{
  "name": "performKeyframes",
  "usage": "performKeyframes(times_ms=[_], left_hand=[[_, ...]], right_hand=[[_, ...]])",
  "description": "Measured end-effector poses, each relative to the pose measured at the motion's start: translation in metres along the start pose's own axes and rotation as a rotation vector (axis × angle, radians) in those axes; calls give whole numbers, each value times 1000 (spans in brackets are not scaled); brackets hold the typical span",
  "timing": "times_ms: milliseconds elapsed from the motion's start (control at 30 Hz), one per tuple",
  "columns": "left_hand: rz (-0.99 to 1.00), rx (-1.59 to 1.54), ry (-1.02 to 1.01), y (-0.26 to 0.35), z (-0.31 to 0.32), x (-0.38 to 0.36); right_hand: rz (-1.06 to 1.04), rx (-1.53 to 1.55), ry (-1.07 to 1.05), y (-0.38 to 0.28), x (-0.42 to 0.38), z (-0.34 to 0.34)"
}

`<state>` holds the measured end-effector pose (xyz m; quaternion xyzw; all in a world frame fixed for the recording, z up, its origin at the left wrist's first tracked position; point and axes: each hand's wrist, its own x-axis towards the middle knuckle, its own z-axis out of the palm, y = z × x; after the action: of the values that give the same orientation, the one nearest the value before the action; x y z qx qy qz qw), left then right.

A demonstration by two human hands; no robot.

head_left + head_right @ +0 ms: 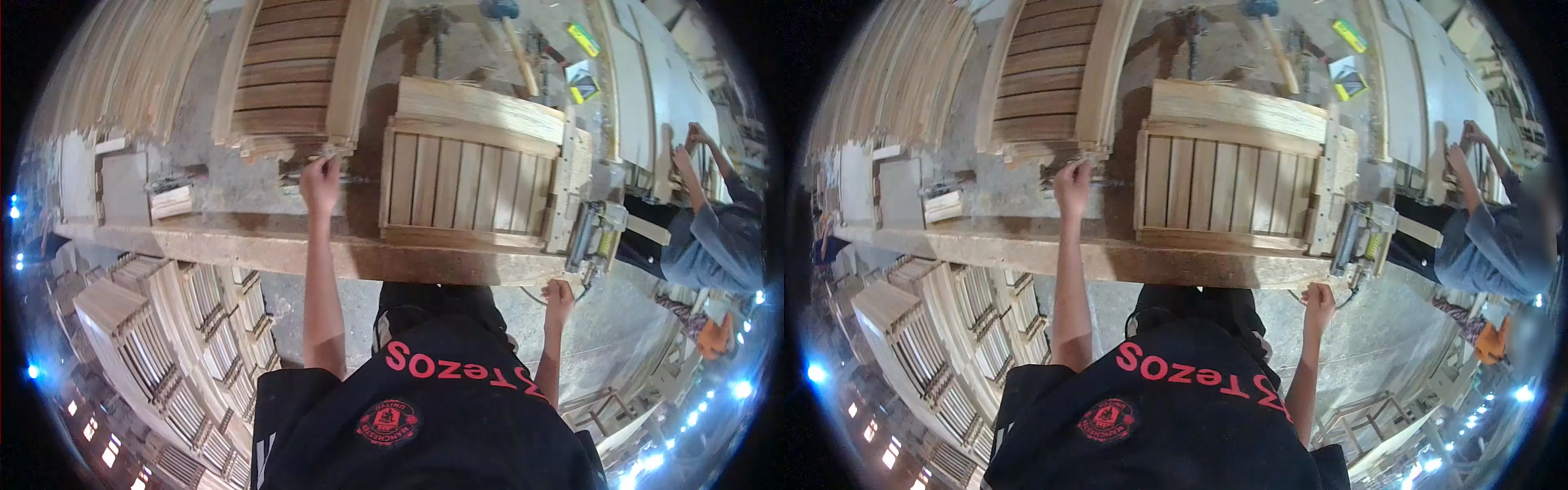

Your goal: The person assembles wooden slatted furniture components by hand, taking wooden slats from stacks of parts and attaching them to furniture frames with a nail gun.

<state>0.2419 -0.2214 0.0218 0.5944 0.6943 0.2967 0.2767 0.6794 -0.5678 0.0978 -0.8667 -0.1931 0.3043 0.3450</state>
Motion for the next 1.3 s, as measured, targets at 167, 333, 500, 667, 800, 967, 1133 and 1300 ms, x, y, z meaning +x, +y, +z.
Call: performKeyframes(times_ms=[167,333,500,667,800,967,1133,1300], left_hand=[[-172,-63,-139,3,-5,5],[-193,-55,-142,-6,-2,6],[-134,40,-98,-5,-3,8],[-135,50,-92,5,-5,3],[-142,3,-118,-11,1,7],[-121,7,-106,0,-5,5],[-136,-109,-122,13,-8,5],[-171,-264,-147,19,-11,8]], right_hand=[[35,-7,-18,-7,15,-9],[64,-36,-131,26,35,0],[-250,-500,-451,33,81,58],[-579,-762,-807,-102,41,172],[-765,-712,-982,-105,13,259],[-606,-745,-1049,-127,-10,285],[-420,-730,-1008,-108,18,243],[-283,-661,-730,-39,89,121]])
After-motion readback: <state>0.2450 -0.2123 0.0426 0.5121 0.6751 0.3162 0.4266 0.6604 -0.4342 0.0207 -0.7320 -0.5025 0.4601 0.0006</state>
